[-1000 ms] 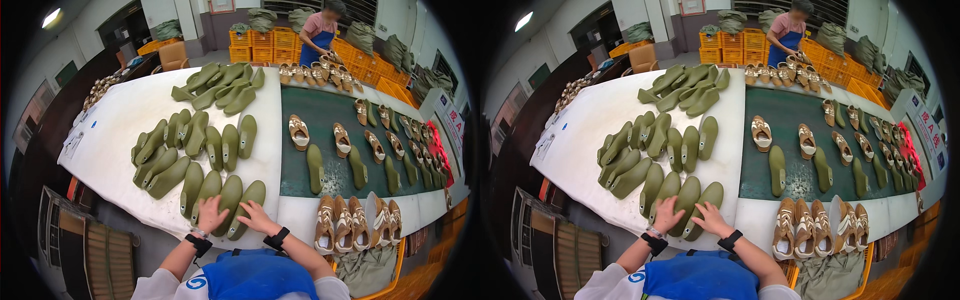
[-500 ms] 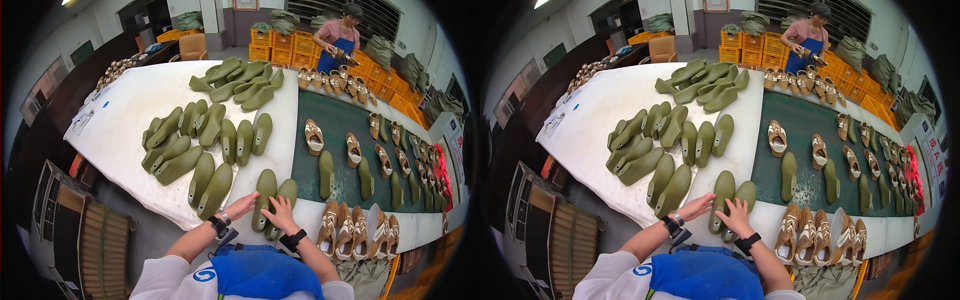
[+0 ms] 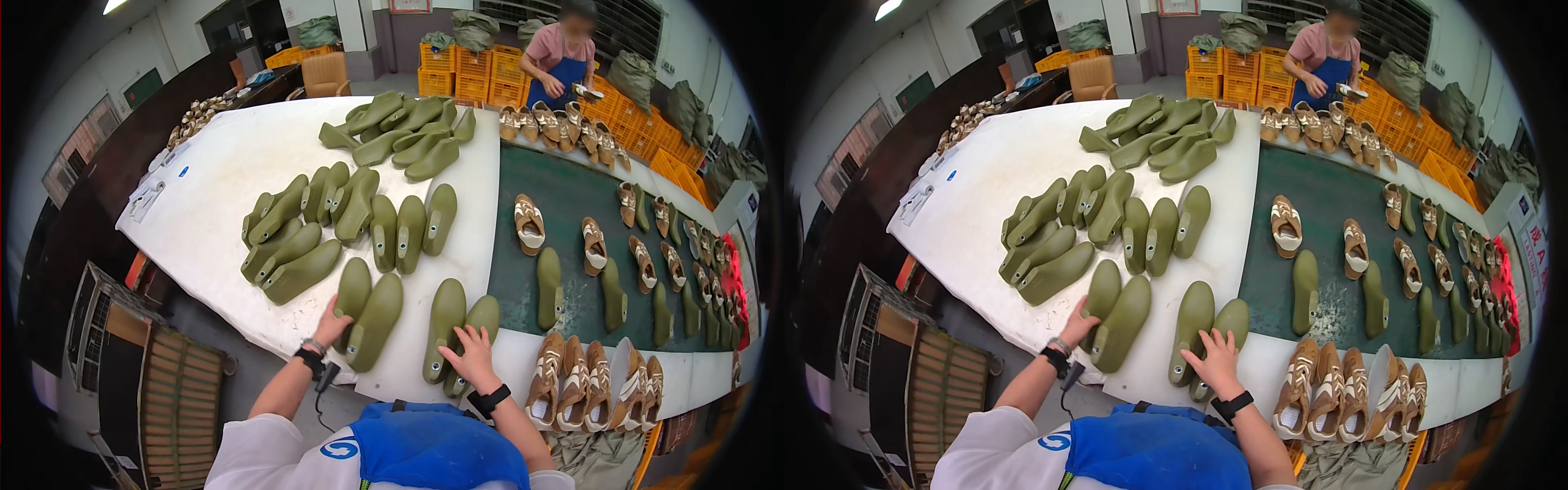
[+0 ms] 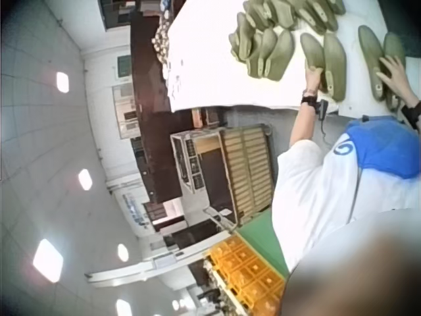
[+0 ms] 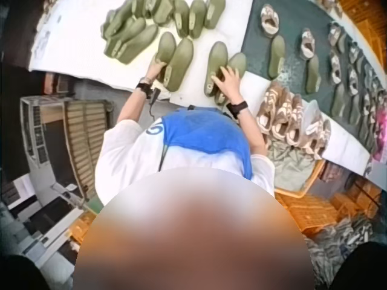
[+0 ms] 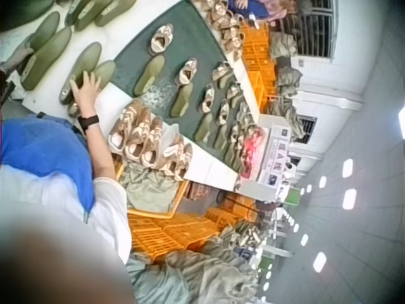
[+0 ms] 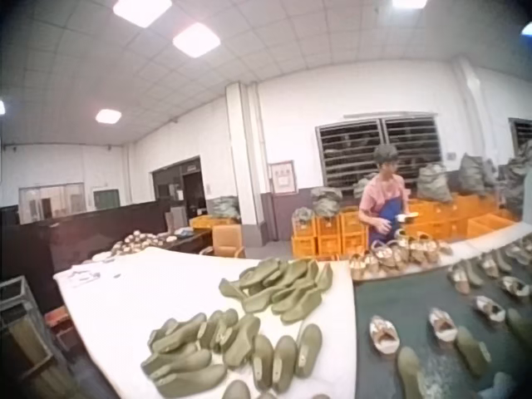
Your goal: The person inserts green shoe lasts into brown canvas shoes on a conveyor belt. They repeatedly pick up a shoe, place a last inside, and set the shoe back on the belt. A coworker across the table performs the same task.
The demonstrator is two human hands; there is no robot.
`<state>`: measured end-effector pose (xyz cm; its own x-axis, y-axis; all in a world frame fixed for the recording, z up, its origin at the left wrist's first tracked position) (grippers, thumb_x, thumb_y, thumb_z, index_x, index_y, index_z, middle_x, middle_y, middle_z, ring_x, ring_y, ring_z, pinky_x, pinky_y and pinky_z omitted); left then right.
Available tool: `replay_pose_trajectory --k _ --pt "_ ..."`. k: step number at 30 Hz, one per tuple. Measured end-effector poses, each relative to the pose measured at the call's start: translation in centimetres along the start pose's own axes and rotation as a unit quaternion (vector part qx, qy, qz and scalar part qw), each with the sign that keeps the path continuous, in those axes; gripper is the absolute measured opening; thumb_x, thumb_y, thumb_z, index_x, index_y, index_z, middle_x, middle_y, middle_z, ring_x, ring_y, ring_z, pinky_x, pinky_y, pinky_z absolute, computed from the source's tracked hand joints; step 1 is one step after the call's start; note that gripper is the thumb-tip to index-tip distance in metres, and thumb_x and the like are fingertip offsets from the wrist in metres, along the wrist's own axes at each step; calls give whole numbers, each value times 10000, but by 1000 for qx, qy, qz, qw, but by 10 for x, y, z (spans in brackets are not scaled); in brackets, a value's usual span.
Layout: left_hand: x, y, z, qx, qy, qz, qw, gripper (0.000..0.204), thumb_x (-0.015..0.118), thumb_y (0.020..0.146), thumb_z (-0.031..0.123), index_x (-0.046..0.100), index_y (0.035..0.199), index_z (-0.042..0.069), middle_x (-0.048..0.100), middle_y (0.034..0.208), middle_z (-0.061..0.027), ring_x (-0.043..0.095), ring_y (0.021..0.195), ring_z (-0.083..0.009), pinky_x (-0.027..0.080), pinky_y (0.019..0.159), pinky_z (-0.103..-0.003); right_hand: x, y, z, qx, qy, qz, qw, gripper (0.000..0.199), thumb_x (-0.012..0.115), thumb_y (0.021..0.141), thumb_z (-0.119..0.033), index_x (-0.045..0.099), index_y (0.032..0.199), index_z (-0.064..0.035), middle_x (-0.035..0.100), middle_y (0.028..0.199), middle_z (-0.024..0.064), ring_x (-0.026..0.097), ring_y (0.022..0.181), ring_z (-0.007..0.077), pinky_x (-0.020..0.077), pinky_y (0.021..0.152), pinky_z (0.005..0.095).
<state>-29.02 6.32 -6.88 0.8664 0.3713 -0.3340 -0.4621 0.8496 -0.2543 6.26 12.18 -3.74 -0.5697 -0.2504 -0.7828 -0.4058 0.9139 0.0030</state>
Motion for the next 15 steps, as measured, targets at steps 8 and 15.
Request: replay_pose_trajectory --k 8,15 --pt "97 -66 26 40 42 -45 997 904 674 783 199 131 1475 -11 470 1336 -273 519 1198 -325 434 979 -354 -16 -1 13 25 -28 -13 999 702 637 788 -569 500 1343 -162 501 1341 151 291 1326 455 275 1014 632" --pt "106 -56 50 205 197 -3 959 810 727 764 264 295 1382 -32 430 1316 -293 386 1275 -396 346 1062 -423 -22 -4 23 35 -23 8 999 669 634 786 -570 528 1320 -182 517 1317 148 301 1322 450 274 1010 641"
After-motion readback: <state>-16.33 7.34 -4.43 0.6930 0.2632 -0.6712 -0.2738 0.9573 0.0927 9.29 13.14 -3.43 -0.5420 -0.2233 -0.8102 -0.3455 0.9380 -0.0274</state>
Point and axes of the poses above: each hand's wrist, its own y-axis towards the middle knuckle, its own x-axis out of the palm, z = x × y, the point moved 6 cm from there along y, towards the middle knuckle
